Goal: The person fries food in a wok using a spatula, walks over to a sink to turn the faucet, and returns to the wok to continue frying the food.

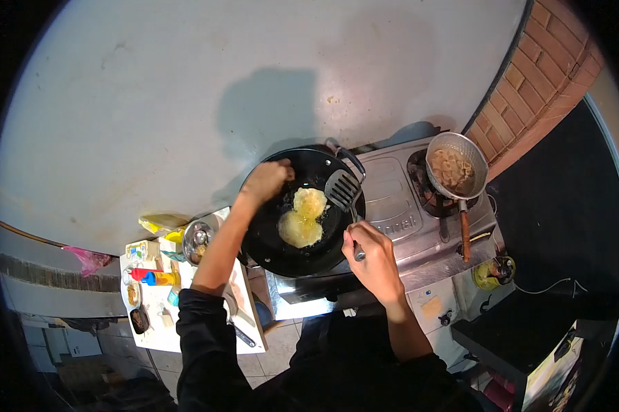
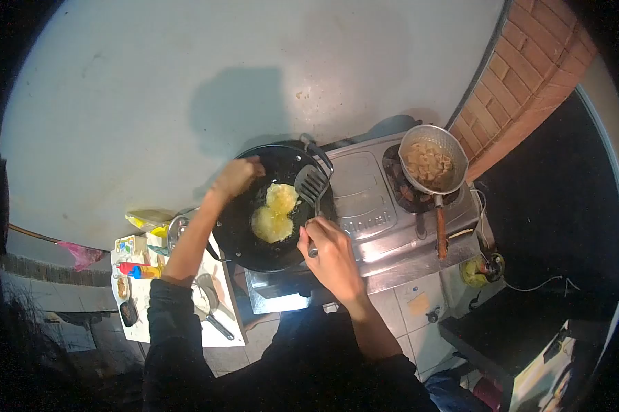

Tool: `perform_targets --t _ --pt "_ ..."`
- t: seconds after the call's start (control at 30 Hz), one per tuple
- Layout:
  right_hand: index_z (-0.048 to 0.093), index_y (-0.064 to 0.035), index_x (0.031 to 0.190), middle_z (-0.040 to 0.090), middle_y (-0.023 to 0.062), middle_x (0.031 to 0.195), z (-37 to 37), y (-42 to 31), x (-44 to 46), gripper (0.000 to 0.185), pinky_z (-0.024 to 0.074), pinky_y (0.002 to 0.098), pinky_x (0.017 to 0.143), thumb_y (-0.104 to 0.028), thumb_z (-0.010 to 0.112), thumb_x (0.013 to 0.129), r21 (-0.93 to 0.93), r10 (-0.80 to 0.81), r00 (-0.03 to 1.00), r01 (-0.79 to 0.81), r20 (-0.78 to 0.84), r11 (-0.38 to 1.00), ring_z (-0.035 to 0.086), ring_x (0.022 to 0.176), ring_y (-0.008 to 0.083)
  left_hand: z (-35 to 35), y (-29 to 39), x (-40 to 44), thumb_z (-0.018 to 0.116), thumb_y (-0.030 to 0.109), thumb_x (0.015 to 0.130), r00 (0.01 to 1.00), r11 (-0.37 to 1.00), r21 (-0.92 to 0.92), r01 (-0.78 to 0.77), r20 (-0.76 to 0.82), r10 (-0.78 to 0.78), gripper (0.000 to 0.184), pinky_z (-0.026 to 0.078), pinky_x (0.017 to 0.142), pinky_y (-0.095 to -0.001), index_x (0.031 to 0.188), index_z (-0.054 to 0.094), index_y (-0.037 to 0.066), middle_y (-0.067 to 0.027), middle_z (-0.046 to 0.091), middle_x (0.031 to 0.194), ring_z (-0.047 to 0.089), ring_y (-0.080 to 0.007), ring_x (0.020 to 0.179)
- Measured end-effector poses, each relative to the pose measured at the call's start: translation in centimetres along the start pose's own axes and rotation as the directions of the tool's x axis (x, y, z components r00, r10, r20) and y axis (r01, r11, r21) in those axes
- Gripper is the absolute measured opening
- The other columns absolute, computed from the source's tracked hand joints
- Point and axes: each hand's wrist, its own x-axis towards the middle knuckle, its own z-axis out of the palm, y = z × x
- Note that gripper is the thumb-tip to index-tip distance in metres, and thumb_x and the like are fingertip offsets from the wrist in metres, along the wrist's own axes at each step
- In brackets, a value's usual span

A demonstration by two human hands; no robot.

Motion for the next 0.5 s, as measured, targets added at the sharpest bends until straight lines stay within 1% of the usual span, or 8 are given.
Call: perform_targets --t 0.03,0.1,0.13,0.2,0.33,0.4,0.43,0.5 --pt "0.053 0.0042 0.075 0.056 0.0168 0.075 -0.1 -0.1 0.1 0.012 0.0461 0.0416 0.06 0.002 0.063 0.081 0.014 -0.01 1.0 0.01 -0.012 1.0 0.059 0.069 0.0356 -1.5 -0.2 -0.4 0.056 0.002 0.077 0.998 0.998 -0.026 0.05 -0.042 -0.051 0.014 0.053 0.073 -0.0419 0.084 0.067 0.007 -0.0116 0.065 0.091 0.065 -0.0323 0.083" --pt "0.053 0.0043 0.075 0.056 0.0169 0.075 -0.2 -0.3 0.1 0.012 0.0461 0.0415 0.06 0.002 0.063 0.081 0.011 -0.016 1.0 0.016 -0.015 1.0 0.059 0.069 0.0358 -3.7 -0.6 -0.8 0.057 0.001 0.078 0.994 0.992 -0.084 0.098 -0.043 -0.102 0.012 0.051 0.071 -0.0422 0.084 0.066 0.006 -0.0102 0.065 0.088 0.064 -0.0333 0.081" --pt "0.053 0.0044 0.075 0.056 0.017 0.075 -0.2 -0.4 0.1 0.012 0.0462 0.0413 0.06 0.003 0.062 0.081 0.009 -0.019 1.0 0.019 -0.018 1.0 0.058 0.069 0.0359 -4.2 -0.6 -1.0 0.057 0.001 0.078 0.994 0.992 -0.081 0.1 -0.045 -0.104 0.012 0.051 0.071 -0.0422 0.084 0.066 0.006 -0.0102 0.065 0.088 0.064 -0.0333 0.081" --pt "0.053 0.0044 0.075 0.056 0.017 0.076 -0.2 -0.4 0.0 0.011 0.0463 0.0413 0.06 0.003 0.062 0.081 0.016 -0.02 1.0 0.02 -0.005 1.0 0.059 0.069 0.036 -5.1 -0.3 -1.6 0.058 -0.004 0.077 0.987 0.983 -0.13 0.132 -0.079 -0.143 0.011 0.048 0.068 -0.0423 0.084 0.063 0.003 -0.011 0.061 0.085 0.061 -0.0337 0.08" --pt "0.054 0.0044 0.076 0.057 0.0172 0.076 0.0 -0.5 0.0 0.01 0.0468 0.0412 0.061 0.003 0.062 0.081 0.021 -0.04 0.999 0.039 0.009 0.999 0.059 0.07 0.0363 -5.9 1.1 -2.3 0.06 0.0 0.077 0.98 0.972 -0.163 0.172 -0.076 -0.186 0.01 0.051 0.069 -0.0418 0.084 0.066 0.005 -0.0081 0.064 0.087 0.063 -0.033 0.08" --pt "0.054 0.0044 0.076 0.057 0.0172 0.077 0.2 -0.5 -0.1 0.01 0.0468 0.0413 0.061 0.003 0.062 0.081 0.025 -0.043 0.999 0.043 0.017 0.999 0.059 0.07 0.0362 -5.4 1.5 -2.5 0.06 0.0 0.079 0.986 0.979 -0.167 0.121 -0.091 -0.137 0.009 0.049 0.066 -0.0409 0.085 0.065 0.005 -0.0095 0.061 0.083 0.061 -0.033 0.078" --pt "0.054 0.0044 0.076 0.057 0.0172 0.077 0.2 -0.5 0.0 0.01 0.0468 0.0413 0.061 0.003 0.063 0.081 0.025 -0.042 0.999 0.041 0.02 0.999 0.059 0.07 0.0362 -5.1 1.8 -2.4 0.06 0.0 0.079 0.986 0.979 -0.165 0.123 -0.094 -0.14 0.009 0.049 0.066 -0.0409 0.085 0.065 0.005 -0.0095 0.061 0.083 0.061 -0.033 0.078" --pt "0.054 0.0044 0.076 0.058 0.0171 0.077 0.1 -0.6 -0.1 0.01 0.0468 0.0414 0.061 0.003 0.062 0.081 0.032 -0.046 0.999 0.046 0.02 0.998 0.06 0.07 0.0361 -4.3 2.5 -2.0 0.063 0.007 0.08 0.996 0.986 -0.16 0.054 -0.059 -0.064 0.008 0.05 0.066 -0.0411 0.086 0.067 0.006 -0.0085 0.061 0.083 0.062 -0.0324 0.077"
